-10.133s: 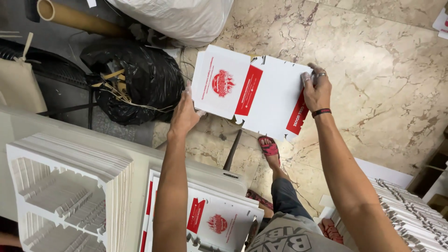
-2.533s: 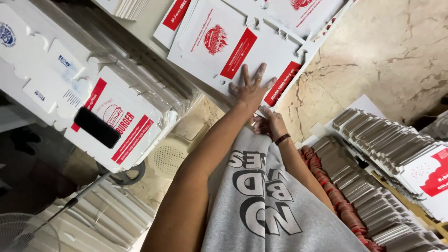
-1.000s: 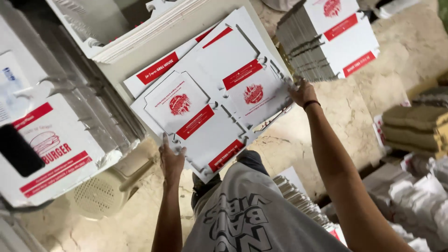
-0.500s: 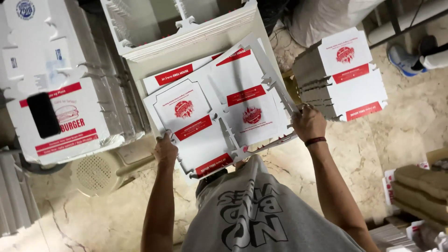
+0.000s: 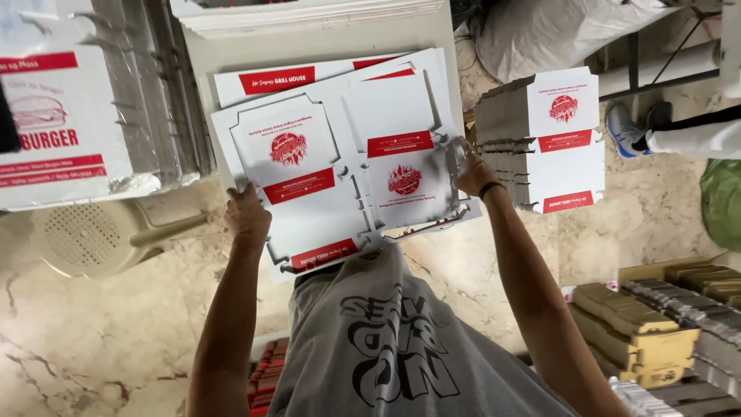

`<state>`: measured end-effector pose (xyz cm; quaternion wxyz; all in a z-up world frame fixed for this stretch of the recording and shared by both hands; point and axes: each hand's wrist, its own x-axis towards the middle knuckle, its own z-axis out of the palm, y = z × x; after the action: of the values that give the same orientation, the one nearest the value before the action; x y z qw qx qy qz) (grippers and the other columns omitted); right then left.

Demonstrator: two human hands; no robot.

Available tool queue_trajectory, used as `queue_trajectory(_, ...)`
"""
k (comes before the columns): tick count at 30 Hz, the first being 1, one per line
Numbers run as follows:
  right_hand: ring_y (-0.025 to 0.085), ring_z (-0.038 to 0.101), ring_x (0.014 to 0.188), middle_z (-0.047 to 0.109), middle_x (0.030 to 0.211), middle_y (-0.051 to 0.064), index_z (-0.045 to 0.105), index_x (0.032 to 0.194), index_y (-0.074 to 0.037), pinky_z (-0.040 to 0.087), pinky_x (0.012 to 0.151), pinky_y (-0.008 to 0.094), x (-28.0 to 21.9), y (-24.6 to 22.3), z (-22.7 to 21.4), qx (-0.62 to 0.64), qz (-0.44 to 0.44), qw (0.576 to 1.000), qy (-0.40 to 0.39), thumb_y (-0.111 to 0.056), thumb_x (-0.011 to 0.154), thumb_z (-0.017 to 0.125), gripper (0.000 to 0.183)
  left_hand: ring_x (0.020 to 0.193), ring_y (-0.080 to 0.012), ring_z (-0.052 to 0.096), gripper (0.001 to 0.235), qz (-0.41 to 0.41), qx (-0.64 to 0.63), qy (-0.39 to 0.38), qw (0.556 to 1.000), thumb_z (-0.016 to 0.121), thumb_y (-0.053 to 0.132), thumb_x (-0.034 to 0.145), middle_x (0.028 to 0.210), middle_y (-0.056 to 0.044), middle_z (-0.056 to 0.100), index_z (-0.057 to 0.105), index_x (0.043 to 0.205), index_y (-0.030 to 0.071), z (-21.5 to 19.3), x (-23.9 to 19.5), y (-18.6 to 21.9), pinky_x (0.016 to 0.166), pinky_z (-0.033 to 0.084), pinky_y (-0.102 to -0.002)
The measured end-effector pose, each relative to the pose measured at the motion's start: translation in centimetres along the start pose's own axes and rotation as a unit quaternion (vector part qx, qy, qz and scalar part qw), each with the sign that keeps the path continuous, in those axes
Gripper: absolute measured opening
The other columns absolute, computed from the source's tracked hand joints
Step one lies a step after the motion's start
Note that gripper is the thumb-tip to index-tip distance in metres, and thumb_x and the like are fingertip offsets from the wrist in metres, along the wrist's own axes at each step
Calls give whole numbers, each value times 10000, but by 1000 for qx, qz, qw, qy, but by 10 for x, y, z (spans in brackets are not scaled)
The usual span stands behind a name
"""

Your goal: Removing pre-cut excess cardboard pieces from flat pizza box templates to prepare them for folding.

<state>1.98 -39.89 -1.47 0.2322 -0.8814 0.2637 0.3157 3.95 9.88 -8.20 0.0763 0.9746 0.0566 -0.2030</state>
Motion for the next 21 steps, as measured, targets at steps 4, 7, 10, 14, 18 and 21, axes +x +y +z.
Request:
queue_trajectory(4,390,571,1242,575,1267,178,180,1651,-132,462,1055,541,3,-8,-17,1,-13,1000,18,-223,775,625,987,917,-421,706,409,0,-16,6,1000,701,-40,776,1081,-209,517,596,1159,60,-7,-2,4,730,638,-532)
queue_trajectory(7,406,650,1149,709,1097,187,279,1620,-104,511,983,583,13,-10,-9,-13,-6,997,69,-295,805,617,903,920,-422,702,422,-6,-30,2,1000,693,-57,773,1096,-225,518,604,1172,49,-20,-8,8,731,639,-537)
queue_trajectory(10,447,588,1262,650,1306,255,378,1586,-103,478,1056,595,-5,-40,-10,-18,1,998,55,-272,777,626,862,934,-439,700,443,-7,-54,6,999,688,-71,771,1124,-244,514,609,1193,36,-19,-8,7,735,637,-548)
queue_trajectory(14,393,704,972,696,911,187,439,1556,-67,576,827,536,36,-11,13,-1,-65,985,158,-133,793,541,772,917,-450,709,487,-5,-64,11,998,719,-83,747,1163,-249,503,606,1206,34,-14,-6,4,722,637,-550)
queue_trajectory(18,463,672,1063,686,1119,236,462,1540,-86,562,876,584,47,-13,12,-79,-65,978,184,-118,829,543,717,928,-456,707,513,-9,-75,6,997,713,-98,748,1183,-253,485,601,1231,35,-17,-6,3,734,638,-549)
queue_trajectory(21,474,641,1128,656,1167,254,447,1543,-61,537,931,601,44,-13,0,-67,-90,979,170,-149,837,581,723,940,-470,706,510,-5,-83,1,997,712,-114,747,1197,-269,478,594,1224,22,-19,-6,4,744,637,-555)
